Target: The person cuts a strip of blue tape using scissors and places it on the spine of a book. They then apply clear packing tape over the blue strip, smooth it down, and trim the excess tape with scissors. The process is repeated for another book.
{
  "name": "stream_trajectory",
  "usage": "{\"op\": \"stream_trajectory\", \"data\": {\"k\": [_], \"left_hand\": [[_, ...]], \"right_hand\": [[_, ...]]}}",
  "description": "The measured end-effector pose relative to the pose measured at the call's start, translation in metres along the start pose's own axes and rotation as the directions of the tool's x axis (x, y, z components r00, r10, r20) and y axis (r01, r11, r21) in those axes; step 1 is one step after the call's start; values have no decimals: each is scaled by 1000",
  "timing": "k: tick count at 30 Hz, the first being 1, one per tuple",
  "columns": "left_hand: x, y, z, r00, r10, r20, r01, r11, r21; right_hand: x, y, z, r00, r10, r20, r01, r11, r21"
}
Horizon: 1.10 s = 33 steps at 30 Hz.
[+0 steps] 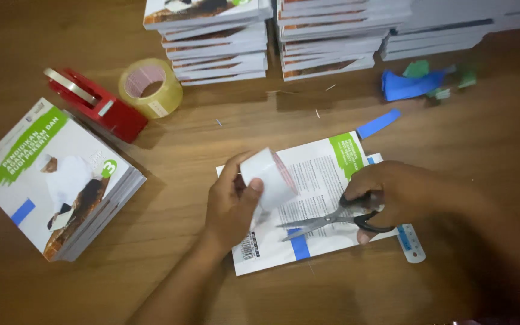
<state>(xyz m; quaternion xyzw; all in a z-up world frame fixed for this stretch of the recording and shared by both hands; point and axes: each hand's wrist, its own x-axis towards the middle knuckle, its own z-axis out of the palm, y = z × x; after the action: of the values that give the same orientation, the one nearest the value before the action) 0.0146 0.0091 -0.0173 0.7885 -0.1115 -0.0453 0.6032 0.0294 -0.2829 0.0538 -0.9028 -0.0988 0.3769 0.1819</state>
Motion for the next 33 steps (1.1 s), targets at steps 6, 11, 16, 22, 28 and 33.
{"op": "stream_trajectory", "data": {"k": [6, 11, 16, 22, 28, 33], "left_hand": [[15, 6, -19, 979, 13, -204, -44, 987, -153], [42, 47, -53, 949, 138, -284, -65, 966, 251], [80, -11, -89, 937, 350, -21, -187, 551, 813], [94, -15, -96, 997, 76, 6, -36, 409, 912], [62, -3, -74, 820, 549, 161, -408, 363, 838], [-20, 16, -24, 969, 70, 236, -230, 598, 768]], "right_hand": [[12, 42, 20, 825, -277, -492, 380, 917, 120], [40, 36, 22, 583, -289, -759, 546, 831, 103], [73, -2, 2, 534, -266, -803, 399, 916, -38], [122, -44, -12, 683, -255, -685, 227, 965, -133], [97, -53, 2, 574, -388, -721, 298, 919, -258], [43, -27, 45, 641, -453, -619, 440, 878, -187]]}}
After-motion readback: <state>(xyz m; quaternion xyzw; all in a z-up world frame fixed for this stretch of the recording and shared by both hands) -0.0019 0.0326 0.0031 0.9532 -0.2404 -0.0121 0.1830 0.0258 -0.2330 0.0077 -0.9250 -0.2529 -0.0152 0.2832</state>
